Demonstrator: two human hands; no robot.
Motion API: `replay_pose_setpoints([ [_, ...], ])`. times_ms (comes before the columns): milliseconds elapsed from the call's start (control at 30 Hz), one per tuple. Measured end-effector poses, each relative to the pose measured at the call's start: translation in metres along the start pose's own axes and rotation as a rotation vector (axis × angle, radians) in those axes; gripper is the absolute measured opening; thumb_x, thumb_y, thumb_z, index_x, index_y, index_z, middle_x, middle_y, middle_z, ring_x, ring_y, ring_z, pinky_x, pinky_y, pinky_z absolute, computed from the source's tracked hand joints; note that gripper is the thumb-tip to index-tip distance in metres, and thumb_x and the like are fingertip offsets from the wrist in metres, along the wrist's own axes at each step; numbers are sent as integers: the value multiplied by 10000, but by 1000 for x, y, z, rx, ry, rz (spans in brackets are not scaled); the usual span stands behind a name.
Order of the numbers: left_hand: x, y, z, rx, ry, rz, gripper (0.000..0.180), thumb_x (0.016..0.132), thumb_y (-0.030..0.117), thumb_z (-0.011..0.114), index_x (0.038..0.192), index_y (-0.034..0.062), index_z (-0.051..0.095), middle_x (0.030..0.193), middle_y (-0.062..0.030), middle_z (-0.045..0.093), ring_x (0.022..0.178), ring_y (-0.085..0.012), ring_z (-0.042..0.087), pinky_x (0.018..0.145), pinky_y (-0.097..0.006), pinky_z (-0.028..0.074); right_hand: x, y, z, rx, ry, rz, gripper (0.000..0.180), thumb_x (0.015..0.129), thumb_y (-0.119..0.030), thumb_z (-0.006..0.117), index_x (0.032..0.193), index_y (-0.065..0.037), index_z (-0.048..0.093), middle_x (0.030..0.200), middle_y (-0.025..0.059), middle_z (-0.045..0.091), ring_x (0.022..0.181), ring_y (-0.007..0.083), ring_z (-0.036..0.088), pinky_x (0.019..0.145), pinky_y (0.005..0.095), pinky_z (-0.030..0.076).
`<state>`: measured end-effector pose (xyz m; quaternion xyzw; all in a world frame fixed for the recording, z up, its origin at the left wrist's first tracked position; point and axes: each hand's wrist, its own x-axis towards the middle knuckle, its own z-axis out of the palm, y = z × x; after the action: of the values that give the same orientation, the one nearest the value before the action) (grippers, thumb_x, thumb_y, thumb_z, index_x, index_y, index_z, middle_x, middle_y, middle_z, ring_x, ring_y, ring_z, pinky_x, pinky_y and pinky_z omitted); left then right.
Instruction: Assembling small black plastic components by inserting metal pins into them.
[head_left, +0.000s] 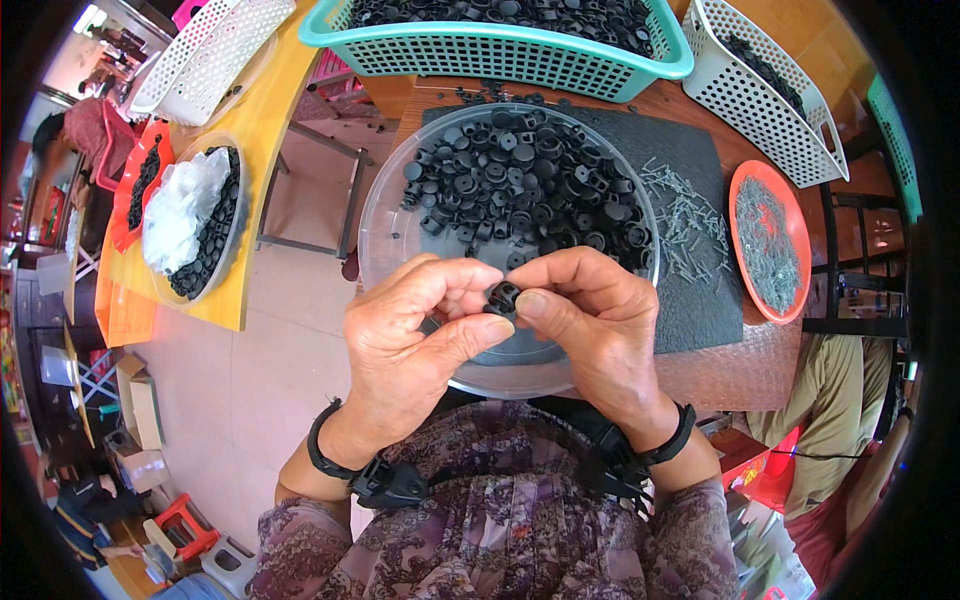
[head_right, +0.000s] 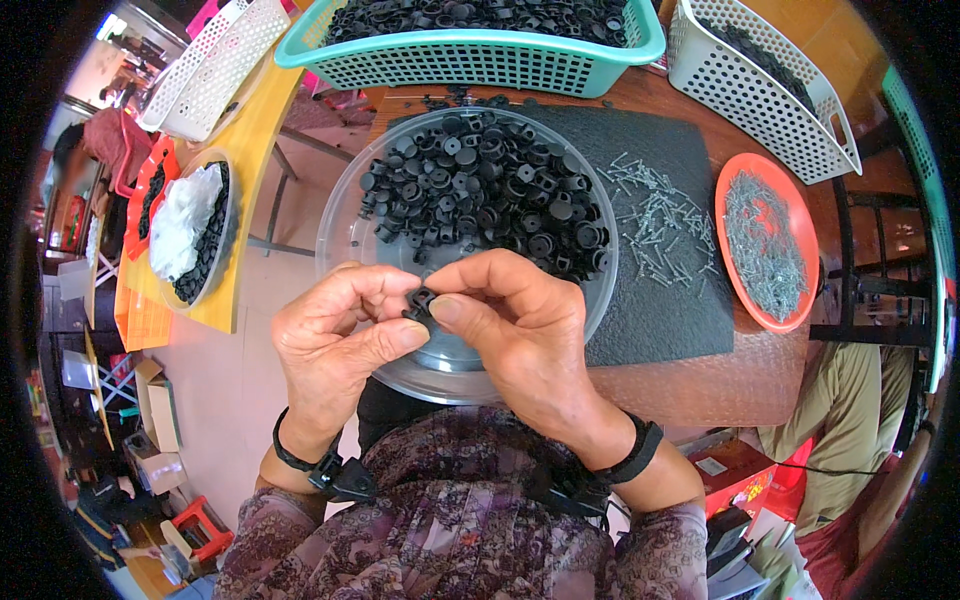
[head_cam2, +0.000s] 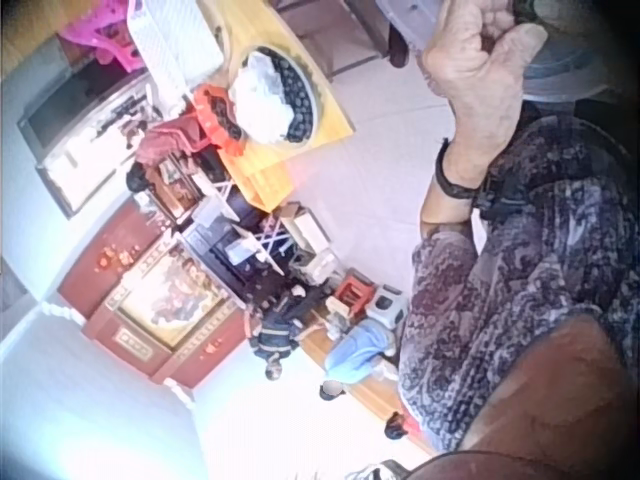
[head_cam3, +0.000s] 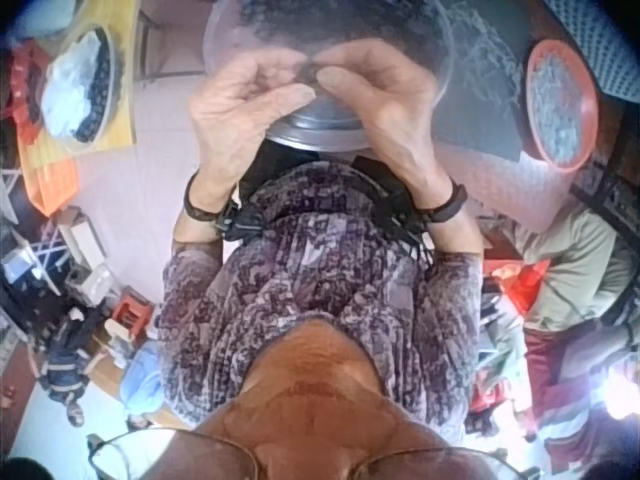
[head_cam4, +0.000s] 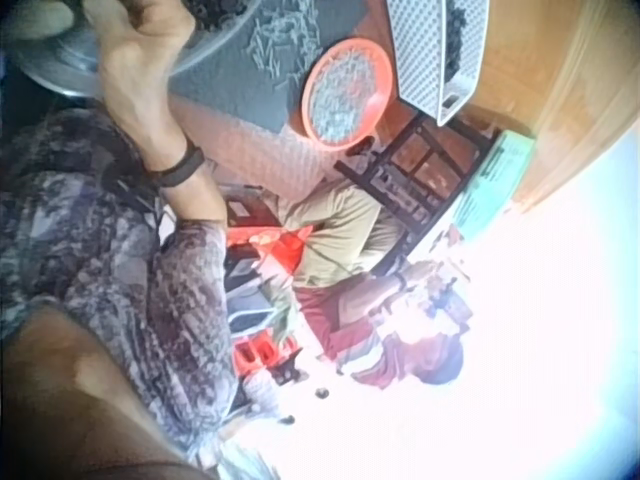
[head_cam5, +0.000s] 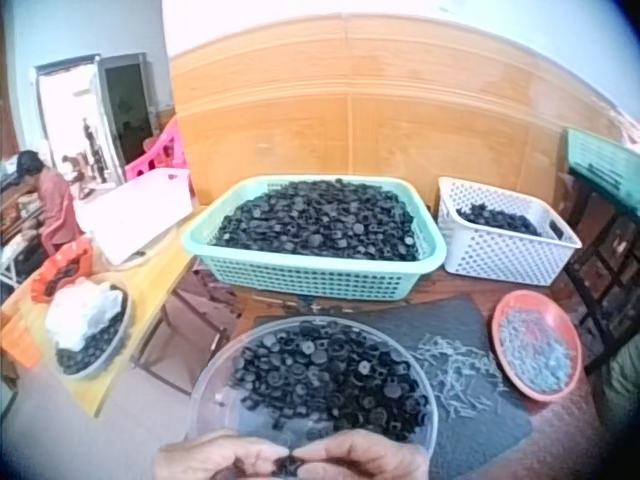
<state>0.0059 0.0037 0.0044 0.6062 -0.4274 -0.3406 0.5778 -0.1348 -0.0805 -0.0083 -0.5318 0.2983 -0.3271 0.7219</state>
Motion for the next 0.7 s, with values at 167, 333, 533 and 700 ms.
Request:
replay_pose_setpoints([
  [167, 1, -2, -1, 5, -27, 10, 301, 687, -11, 744, 970, -16, 640, 801, -11, 558, 723, -71, 528, 650, -196, 451, 0, 3, -1, 27, -17, -12, 109, 812, 34, 618, 919, 14, 626, 833, 17, 634, 760, 55, 569, 676, 197, 470],
  [333, 1, 1, 0, 39, -38, -3, 302, 693, -27, 737, 978, -27, 636, 809, 4, 540, 733, -57, 508, 654, -171, 425, 0, 2, 0, 55, -18, 23, 95, 816, 41, 611, 905, 14, 627, 828, 14, 632, 760, 55, 570, 677, 200, 473],
  [533, 2, 1, 2, -3, -20, -31, 302, 693, -22, 741, 976, -21, 634, 813, 10, 543, 737, -51, 507, 659, -172, 428, 2, 6, 1, 100, -1, -19, 94, 817, 34, 616, 909, 15, 629, 829, 15, 627, 772, 56, 570, 694, 199, 472],
  [700, 1, 0, 0, 22, -20, -28, 279, 697, 9, 747, 954, -8, 641, 814, -23, 587, 734, -76, 558, 664, -207, 488, 2, 6, 0, 85, -17, -12, 95, 816, 34, 618, 907, 12, 631, 830, 14, 626, 777, 57, 568, 697, 199, 469],
])
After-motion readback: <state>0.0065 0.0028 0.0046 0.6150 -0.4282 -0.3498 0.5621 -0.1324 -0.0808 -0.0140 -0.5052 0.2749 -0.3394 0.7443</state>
